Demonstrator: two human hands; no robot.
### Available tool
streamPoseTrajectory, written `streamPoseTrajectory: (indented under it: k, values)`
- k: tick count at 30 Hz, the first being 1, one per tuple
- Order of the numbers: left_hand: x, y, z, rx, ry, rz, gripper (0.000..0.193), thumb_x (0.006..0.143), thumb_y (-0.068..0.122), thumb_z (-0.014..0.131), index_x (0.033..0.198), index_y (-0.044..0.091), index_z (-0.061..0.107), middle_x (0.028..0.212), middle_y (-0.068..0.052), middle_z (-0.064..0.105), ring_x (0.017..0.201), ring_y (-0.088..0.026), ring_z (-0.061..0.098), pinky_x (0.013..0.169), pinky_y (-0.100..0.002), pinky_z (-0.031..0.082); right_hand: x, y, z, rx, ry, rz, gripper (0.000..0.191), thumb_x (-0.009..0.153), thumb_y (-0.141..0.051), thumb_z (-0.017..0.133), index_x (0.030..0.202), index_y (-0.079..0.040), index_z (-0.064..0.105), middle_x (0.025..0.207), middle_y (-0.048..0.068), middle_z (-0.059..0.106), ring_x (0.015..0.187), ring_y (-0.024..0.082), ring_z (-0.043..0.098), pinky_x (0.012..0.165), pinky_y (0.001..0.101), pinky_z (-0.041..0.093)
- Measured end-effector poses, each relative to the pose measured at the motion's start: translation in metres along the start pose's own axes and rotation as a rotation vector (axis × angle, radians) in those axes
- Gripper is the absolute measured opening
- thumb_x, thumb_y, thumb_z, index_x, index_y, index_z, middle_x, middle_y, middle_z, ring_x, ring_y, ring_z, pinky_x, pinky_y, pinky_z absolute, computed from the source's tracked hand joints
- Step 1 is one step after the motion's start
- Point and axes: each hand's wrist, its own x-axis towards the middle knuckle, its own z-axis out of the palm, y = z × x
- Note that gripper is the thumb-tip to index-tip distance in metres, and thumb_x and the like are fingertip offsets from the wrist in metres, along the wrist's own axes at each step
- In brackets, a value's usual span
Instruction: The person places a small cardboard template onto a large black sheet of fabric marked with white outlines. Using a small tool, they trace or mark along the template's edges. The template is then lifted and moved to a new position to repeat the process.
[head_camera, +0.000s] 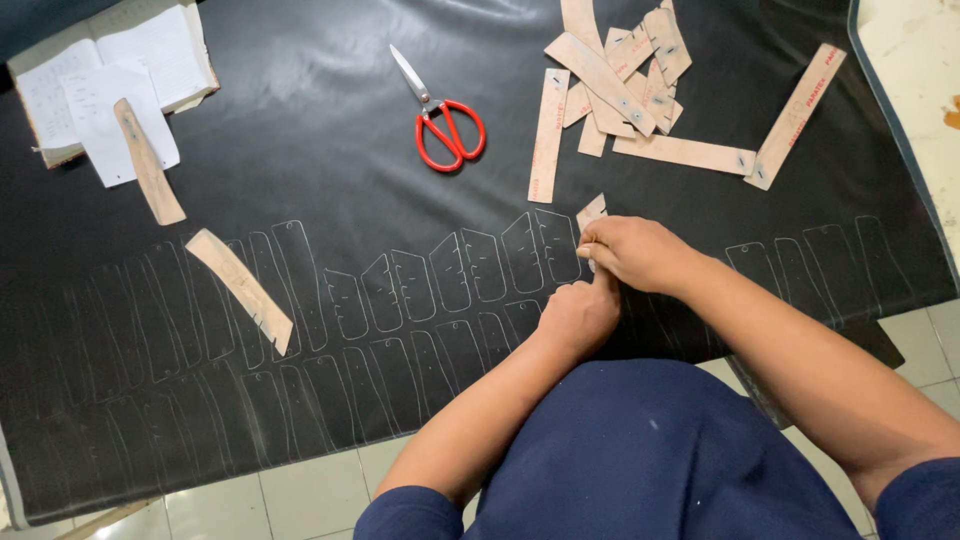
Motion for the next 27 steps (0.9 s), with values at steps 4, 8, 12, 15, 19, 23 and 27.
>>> streamPoseTrajectory:
  k: [4, 8, 12, 15, 19, 23, 27]
  values:
    - [0.004, 0.002, -0.017, 0.025, -0.088, -0.072, 0.059, 0.098, 0.024, 0.054, 0.142, -0.014, 0.040, 0.071, -0.019, 0.067, 0.061, -0.037, 0.068, 0.057, -0.049, 0.056, 0.009, 0.002, 0.005, -0.027, 0.121, -0.080, 0.021, 0.095, -0.028, 0.064, 0.100, -0.009, 0.072, 0.097, 0.013, 0.073, 0.091, 0.035, 0.069, 0.080, 0.0439, 0.055]
    - [0.004, 0.001, -0.042, 0.135, -0.009, 0.138, 0.034, 0.098, 0.015, 0.054, 0.124, -0.005, 0.063, 0.126, -0.020, 0.067, 0.102, -0.031, 0.067, 0.084, -0.047, 0.052, 0.027, 0.008, 0.004, -0.011, 0.301, -0.162, 0.020, 0.096, -0.026, 0.066, 0.101, -0.008, 0.072, 0.099, 0.013, 0.072, 0.092, 0.034, 0.069, 0.079, 0.0425, 0.055]
    - [0.008, 0.000, -0.053, 0.278, 0.249, 0.173, 0.034, 0.087, 0.021, 0.055, 0.111, 0.004, 0.072, 0.128, -0.014, 0.061, 0.132, -0.031, 0.053, 0.111, -0.058, 0.036, 0.036, 0.012, 0.005, 0.026, 0.325, -0.138, 0.020, 0.096, -0.026, 0.067, 0.101, -0.008, 0.074, 0.100, 0.011, 0.072, 0.090, 0.032, 0.070, 0.078, 0.0411, 0.055]
    - [0.010, -0.004, -0.053, 0.222, 0.265, 0.166, 0.030, 0.090, 0.018, 0.055, 0.111, 0.006, 0.071, 0.124, -0.010, 0.062, 0.133, -0.027, 0.053, 0.115, -0.059, 0.034, 0.037, 0.013, 0.006, 0.025, 0.320, -0.131, 0.019, 0.097, -0.025, 0.067, 0.101, -0.008, 0.074, 0.100, 0.011, 0.072, 0.090, 0.033, 0.070, 0.078, 0.0412, 0.055]
    - [0.010, -0.009, -0.050, 0.161, 0.241, 0.156, 0.025, 0.093, 0.015, 0.056, 0.111, 0.008, 0.071, 0.117, -0.006, 0.061, 0.132, -0.023, 0.054, 0.113, -0.056, 0.035, 0.036, 0.019, 0.005, -0.004, 0.365, -0.136, 0.018, 0.097, -0.023, 0.067, 0.101, -0.008, 0.075, 0.100, 0.011, 0.072, 0.091, 0.033, 0.070, 0.079, 0.0411, 0.055]
    - [0.014, -0.011, -0.049, 0.162, 0.222, 0.144, 0.021, 0.091, 0.015, 0.057, 0.105, 0.010, 0.071, 0.117, -0.006, 0.061, 0.132, -0.022, 0.055, 0.111, -0.056, 0.035, 0.035, 0.031, -0.004, -0.043, 0.431, -0.111, 0.017, 0.099, -0.023, 0.067, 0.102, -0.007, 0.075, 0.100, 0.012, 0.072, 0.092, 0.033, 0.070, 0.081, 0.0412, 0.055]
    - [0.014, -0.011, -0.048, 0.168, 0.213, 0.144, 0.018, 0.092, 0.015, 0.057, 0.103, 0.010, 0.070, 0.116, -0.006, 0.061, 0.132, -0.022, 0.055, 0.112, -0.058, 0.034, 0.034, 0.040, -0.008, -0.027, 0.465, -0.107, 0.017, 0.098, -0.022, 0.068, 0.102, -0.007, 0.075, 0.099, 0.013, 0.072, 0.093, 0.034, 0.070, 0.081, 0.0412, 0.054]
